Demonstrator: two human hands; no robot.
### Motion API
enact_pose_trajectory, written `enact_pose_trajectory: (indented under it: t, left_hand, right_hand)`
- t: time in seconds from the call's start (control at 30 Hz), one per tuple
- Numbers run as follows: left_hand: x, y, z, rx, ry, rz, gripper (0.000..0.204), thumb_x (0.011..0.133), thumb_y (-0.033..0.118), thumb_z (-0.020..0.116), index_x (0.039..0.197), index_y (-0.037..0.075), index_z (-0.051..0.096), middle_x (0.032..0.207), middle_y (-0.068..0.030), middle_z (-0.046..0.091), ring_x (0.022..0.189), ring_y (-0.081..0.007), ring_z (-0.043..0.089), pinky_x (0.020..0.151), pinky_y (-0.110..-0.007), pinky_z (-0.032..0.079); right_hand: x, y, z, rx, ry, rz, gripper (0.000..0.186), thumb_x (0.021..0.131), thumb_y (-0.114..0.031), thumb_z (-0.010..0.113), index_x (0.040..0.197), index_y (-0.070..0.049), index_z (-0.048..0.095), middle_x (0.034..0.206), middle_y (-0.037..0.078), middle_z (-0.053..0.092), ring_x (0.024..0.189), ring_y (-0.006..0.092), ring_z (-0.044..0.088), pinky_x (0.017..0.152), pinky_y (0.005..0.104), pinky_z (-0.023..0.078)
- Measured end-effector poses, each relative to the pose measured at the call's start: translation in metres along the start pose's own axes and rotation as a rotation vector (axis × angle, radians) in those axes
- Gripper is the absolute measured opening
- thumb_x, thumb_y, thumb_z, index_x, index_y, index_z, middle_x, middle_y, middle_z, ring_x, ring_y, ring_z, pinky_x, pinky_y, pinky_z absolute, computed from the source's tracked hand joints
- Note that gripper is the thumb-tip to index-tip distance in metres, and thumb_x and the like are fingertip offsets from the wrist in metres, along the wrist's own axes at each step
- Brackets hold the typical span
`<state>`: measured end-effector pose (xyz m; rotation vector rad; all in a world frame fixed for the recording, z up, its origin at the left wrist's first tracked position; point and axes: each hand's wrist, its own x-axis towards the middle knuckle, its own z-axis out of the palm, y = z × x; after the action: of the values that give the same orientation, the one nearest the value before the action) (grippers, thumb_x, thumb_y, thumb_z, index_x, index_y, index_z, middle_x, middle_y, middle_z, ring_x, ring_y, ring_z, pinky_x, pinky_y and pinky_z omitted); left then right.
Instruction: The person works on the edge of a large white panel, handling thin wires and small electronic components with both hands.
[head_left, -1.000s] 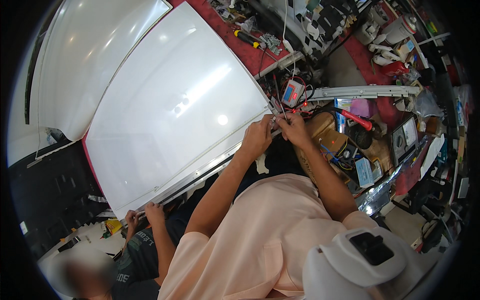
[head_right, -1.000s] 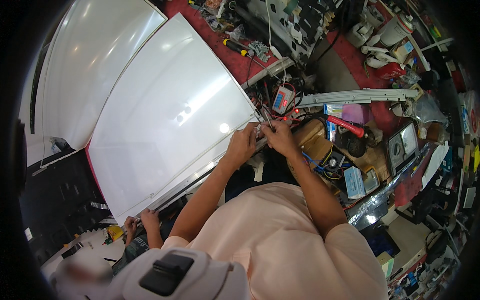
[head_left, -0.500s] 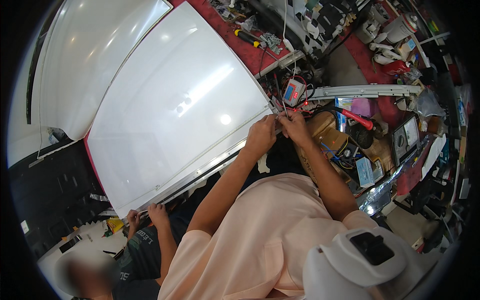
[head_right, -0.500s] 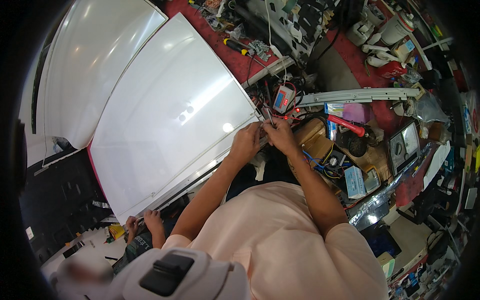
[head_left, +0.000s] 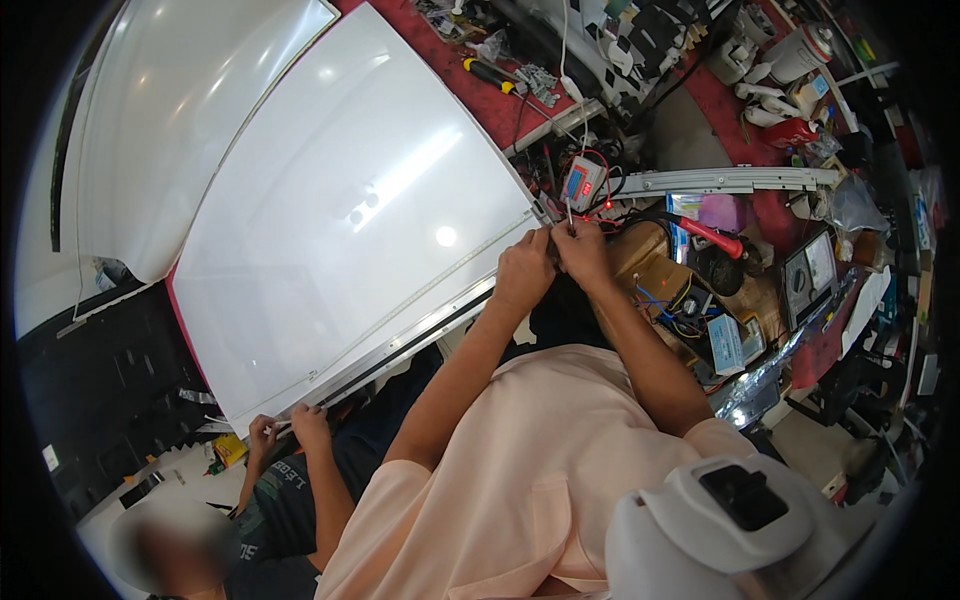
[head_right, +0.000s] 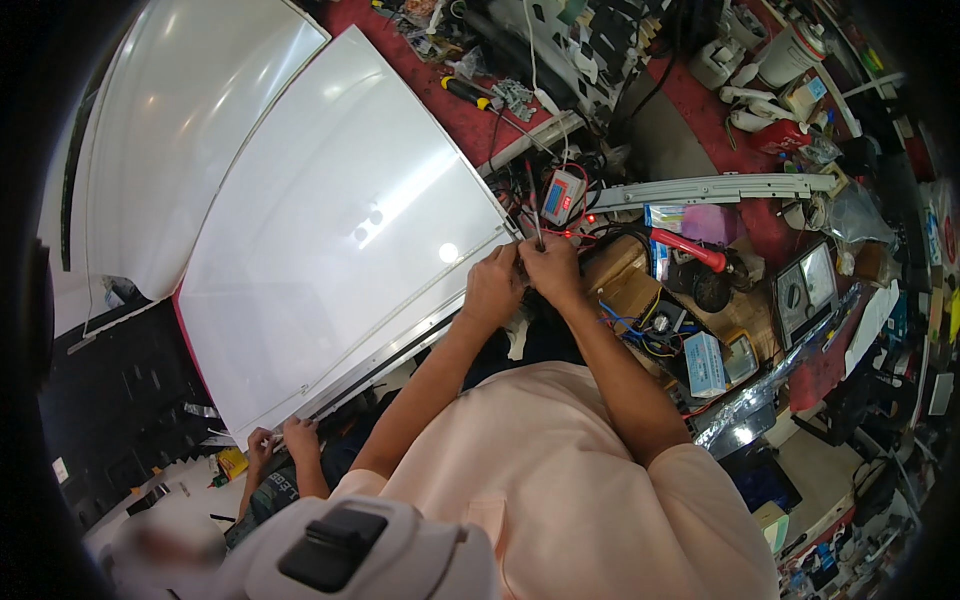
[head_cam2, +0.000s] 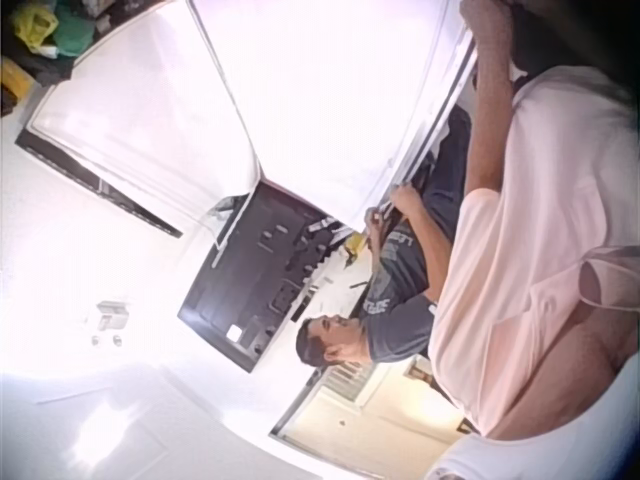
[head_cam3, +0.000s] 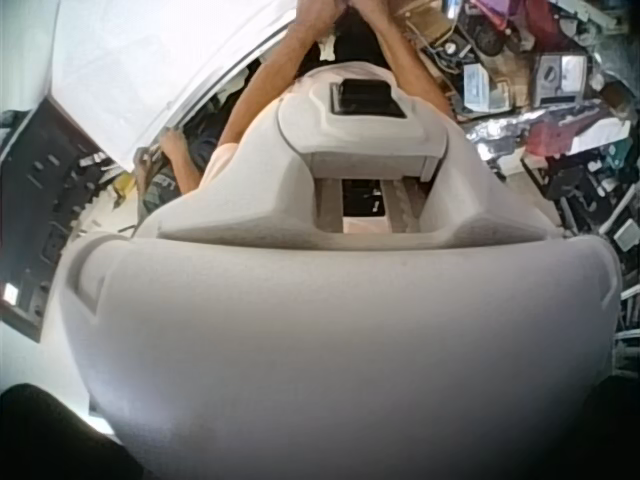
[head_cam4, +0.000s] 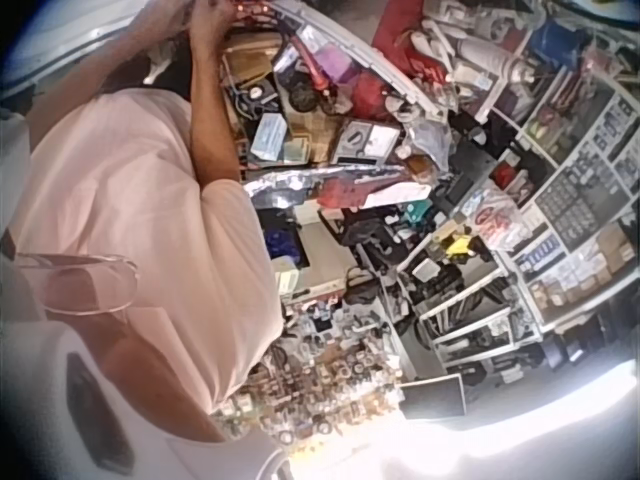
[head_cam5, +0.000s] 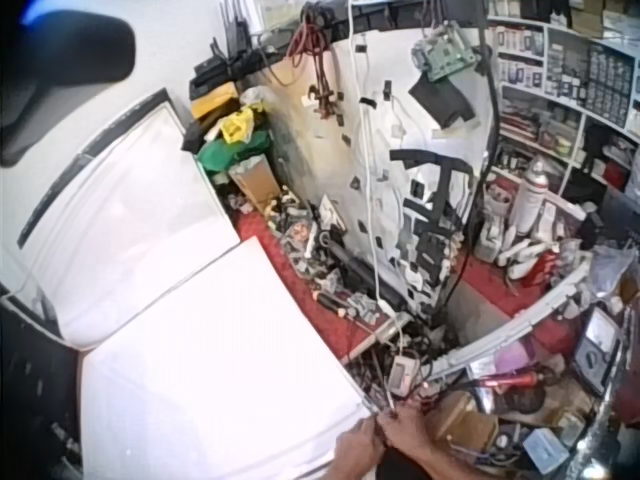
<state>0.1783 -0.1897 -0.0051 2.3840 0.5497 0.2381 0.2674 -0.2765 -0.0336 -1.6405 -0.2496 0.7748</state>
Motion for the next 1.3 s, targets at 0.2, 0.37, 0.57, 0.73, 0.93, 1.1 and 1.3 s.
enact_pose_trajectory:
  t: [0.2,0.37,0.57,0.73,0.93,1.1,1.3]
  left_hand:
    - [0.005,0.007,-0.007,-0.045,0.021,-0.021,0.025,0.076,0.000,0.053,0.100,0.001,0.059,0.085,-0.0219,0.063,0.073,-0.0415,0.062,0.066,-0.049,0.050]
    - [0.003,0.008,-0.010,-0.092,0.031,-0.091,0.023,0.077,-0.003,0.054,0.099,-0.001,0.061,0.084,-0.0247,0.063,0.076,-0.0430,0.061,0.067,-0.049,0.049]
    - [0.009,0.002,-0.019,-0.157,-0.005,-0.021,0.017,0.081,0.001,0.053,0.096,-0.002,0.059,0.084,-0.0271,0.062,0.077,-0.0448,0.060,0.067,-0.050,0.047]
    - [0.006,-0.002,-0.019,-0.149,-0.014,-0.048,0.016,0.083,0.000,0.052,0.096,-0.003,0.060,0.083,-0.0271,0.061,0.078,-0.0454,0.059,0.066,-0.049,0.046]
    - [0.005,0.001,-0.025,-0.078,-0.041,0.015,0.018,0.082,0.000,0.051,0.098,-0.001,0.060,0.083,-0.0249,0.062,0.074,-0.0445,0.059,0.067,-0.050,0.047]
    - [0.003,-0.002,-0.025,-0.044,-0.063,0.035,0.020,0.080,0.000,0.052,0.098,-0.001,0.060,0.083,-0.0241,0.062,0.074,-0.0437,0.060,0.067,-0.050,0.048]
    - [0.013,0.001,-0.034,-0.048,-0.114,0.078,0.020,0.078,-0.001,0.053,0.096,-0.002,0.060,0.082,-0.0239,0.062,0.074,-0.0430,0.061,0.067,-0.049,0.048]
  right_hand:
    - [-0.002,-0.011,0.002,0.092,0.016,0.110,0.022,0.086,-0.012,0.055,0.067,0.000,0.060,0.056,0.003,0.056,0.043,0.0118,0.051,0.039,0.0263,0.039]
    - [-0.005,-0.007,0.005,0.310,-0.059,0.197,0.019,0.088,-0.014,0.056,0.076,-0.001,0.061,0.061,0.004,0.059,0.042,0.0101,0.049,0.038,0.0245,0.035]
    - [-0.004,-0.008,-0.011,0.290,-0.258,0.210,0.015,0.092,-0.013,0.054,0.089,0.000,0.062,0.071,0.005,0.062,0.044,0.0078,0.049,0.039,0.0221,0.034]
    - [-0.002,-0.008,-0.011,0.213,-0.320,0.201,0.016,0.092,-0.012,0.053,0.092,0.001,0.062,0.072,0.005,0.063,0.044,0.0077,0.049,0.040,0.0218,0.035]
    - [0.001,-0.008,-0.011,0.194,-0.333,0.193,0.015,0.091,-0.011,0.053,0.088,0.001,0.060,0.069,0.005,0.061,0.044,0.0081,0.050,0.040,0.0227,0.036]
    - [0.002,-0.007,-0.011,0.102,-0.347,0.123,0.015,0.091,-0.013,0.052,0.082,-0.002,0.058,0.063,0.003,0.056,0.044,0.0087,0.049,0.041,0.0241,0.037]
    - [0.006,0.003,-0.010,-0.009,-0.265,0.061,0.015,0.091,-0.015,0.053,0.082,-0.004,0.058,0.060,0.001,0.053,0.044,0.0077,0.046,0.040,0.0240,0.036]
